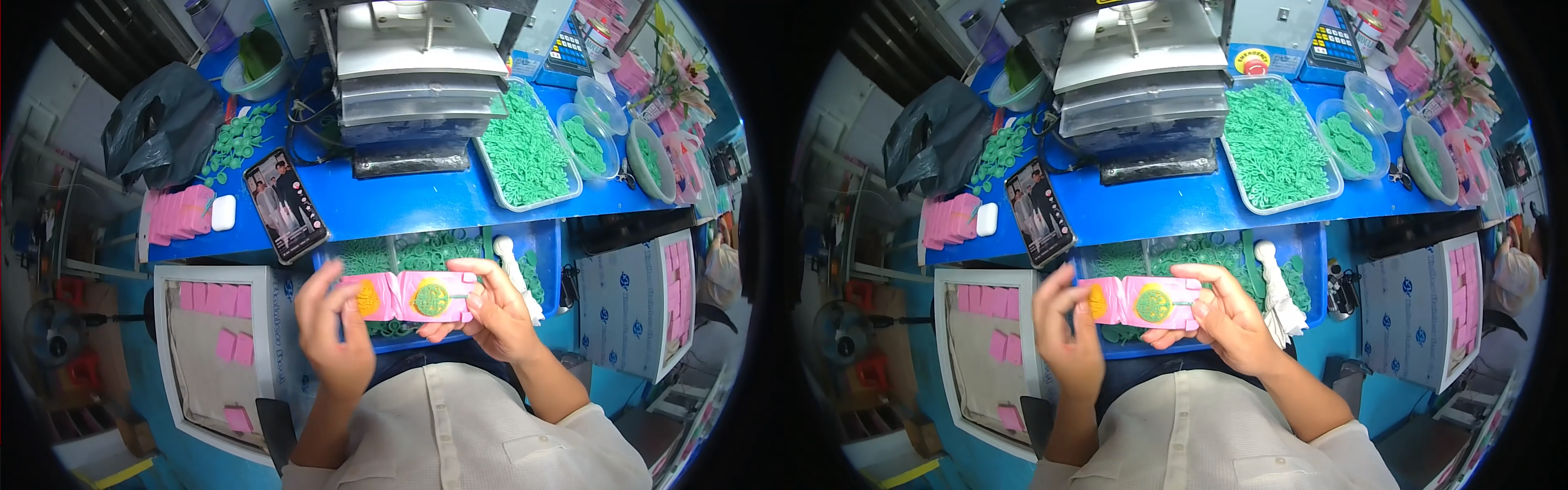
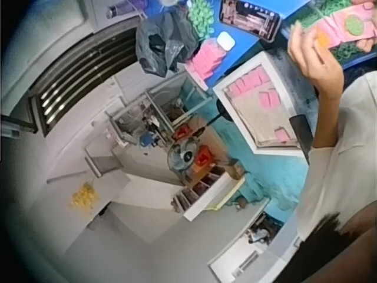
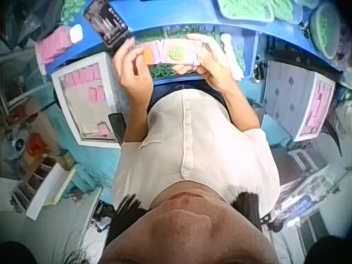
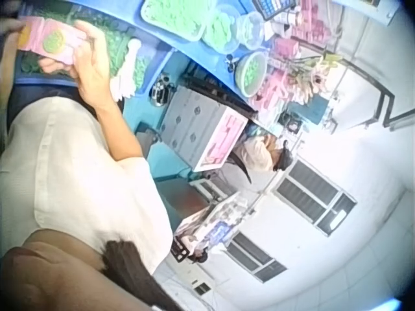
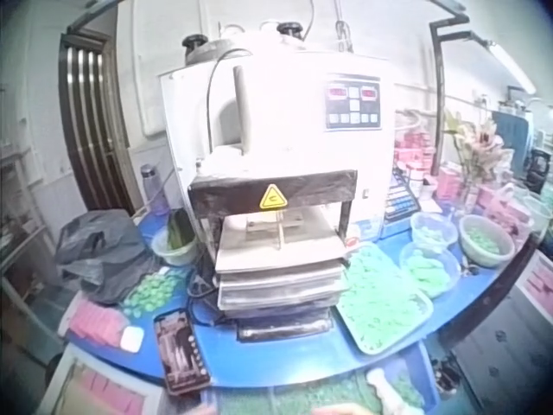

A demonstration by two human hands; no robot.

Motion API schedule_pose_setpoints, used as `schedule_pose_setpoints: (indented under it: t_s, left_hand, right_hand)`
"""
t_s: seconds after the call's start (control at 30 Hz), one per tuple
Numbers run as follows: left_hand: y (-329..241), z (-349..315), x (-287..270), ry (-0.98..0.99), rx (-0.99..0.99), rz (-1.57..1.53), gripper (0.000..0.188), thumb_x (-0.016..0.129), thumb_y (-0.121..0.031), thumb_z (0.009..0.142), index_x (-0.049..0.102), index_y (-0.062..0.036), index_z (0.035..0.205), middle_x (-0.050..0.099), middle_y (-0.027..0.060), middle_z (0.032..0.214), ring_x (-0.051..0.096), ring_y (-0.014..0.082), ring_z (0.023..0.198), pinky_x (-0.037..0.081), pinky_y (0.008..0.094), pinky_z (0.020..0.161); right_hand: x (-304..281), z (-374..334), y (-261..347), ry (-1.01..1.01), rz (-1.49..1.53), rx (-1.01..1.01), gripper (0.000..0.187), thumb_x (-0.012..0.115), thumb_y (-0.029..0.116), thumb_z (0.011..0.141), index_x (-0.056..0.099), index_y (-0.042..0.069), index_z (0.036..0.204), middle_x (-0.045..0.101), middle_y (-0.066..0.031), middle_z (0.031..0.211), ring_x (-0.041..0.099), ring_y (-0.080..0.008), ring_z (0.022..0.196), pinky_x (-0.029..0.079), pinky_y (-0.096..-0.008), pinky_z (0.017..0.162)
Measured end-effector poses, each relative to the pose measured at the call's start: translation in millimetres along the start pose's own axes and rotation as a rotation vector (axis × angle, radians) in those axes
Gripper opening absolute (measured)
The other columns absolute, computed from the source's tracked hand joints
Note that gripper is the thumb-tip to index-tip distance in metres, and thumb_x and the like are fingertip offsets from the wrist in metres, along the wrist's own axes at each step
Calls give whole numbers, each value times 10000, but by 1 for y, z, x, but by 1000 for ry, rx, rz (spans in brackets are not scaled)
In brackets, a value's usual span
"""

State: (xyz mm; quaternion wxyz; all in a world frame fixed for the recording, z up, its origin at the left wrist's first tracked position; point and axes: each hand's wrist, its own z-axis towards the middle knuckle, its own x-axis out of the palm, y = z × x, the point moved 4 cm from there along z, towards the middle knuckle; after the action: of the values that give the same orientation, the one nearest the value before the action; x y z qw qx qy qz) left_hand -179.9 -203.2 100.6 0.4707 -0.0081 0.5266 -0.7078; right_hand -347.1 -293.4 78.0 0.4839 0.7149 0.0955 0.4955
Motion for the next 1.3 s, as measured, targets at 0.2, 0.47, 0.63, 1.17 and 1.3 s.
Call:
schedule_pose_setpoints:
  t_s: [0.2, 0.47, 0.63, 1.17, 1.3]
  left_hand:
    - [-5, -3, 6, 118, 49, -312, 314, 565, -80, 858, 552, 89, 1123, 604, 210, 1108, 569, 347, 1038, 405, 435, 965]
    - [-5, -16, 29, 237, 11, -163, 967, 825, -536, 556, 416, 26, 1228, 492, 179, 1119, 492, 328, 1035, 392, 428, 881]
    - [-4, -15, 29, 232, 36, -137, 751, 854, -430, 576, 505, 12, 1073, 545, 136, 939, 550, 264, 835, 453, 357, 729]
    - [-5, -24, 32, 265, 80, -71, 512, 811, -376, 632, 559, -12, 890, 525, 98, 761, 535, 267, 703, 405, 370, 651]
    - [-5, -26, 34, 283, 73, -60, 511, 811, -340, 629, 548, -12, 918, 525, 101, 772, 534, 274, 716, 408, 376, 658]
  right_hand:
    - [15, -4, 2, 30, 46, -82, 368, 424, 148, 975, 279, 65, 1303, 487, -291, 1229, 599, -404, 1030, 497, -487, 876]
    - [19, -10, -16, -41, 40, -65, 366, 490, 26, 928, 290, 21, 1233, 486, -258, 1239, 569, -326, 1098, 462, -422, 933]
    - [9, -8, -11, -2, -8, 12, 367, 519, 32, 919, 319, 18, 1227, 495, -233, 1234, 554, -264, 1109, 460, -376, 926]
    - [22, -5, 35, 29, -1233, -316, 223, 666, 18, 775, 585, -20, 980, 626, -183, 1010, 603, -305, 872, 488, -375, 764]
    - [21, -6, 32, -2, -1276, -389, 168, 655, -10, 768, 577, -25, 915, 639, -174, 940, 615, -297, 791, 498, -361, 700]
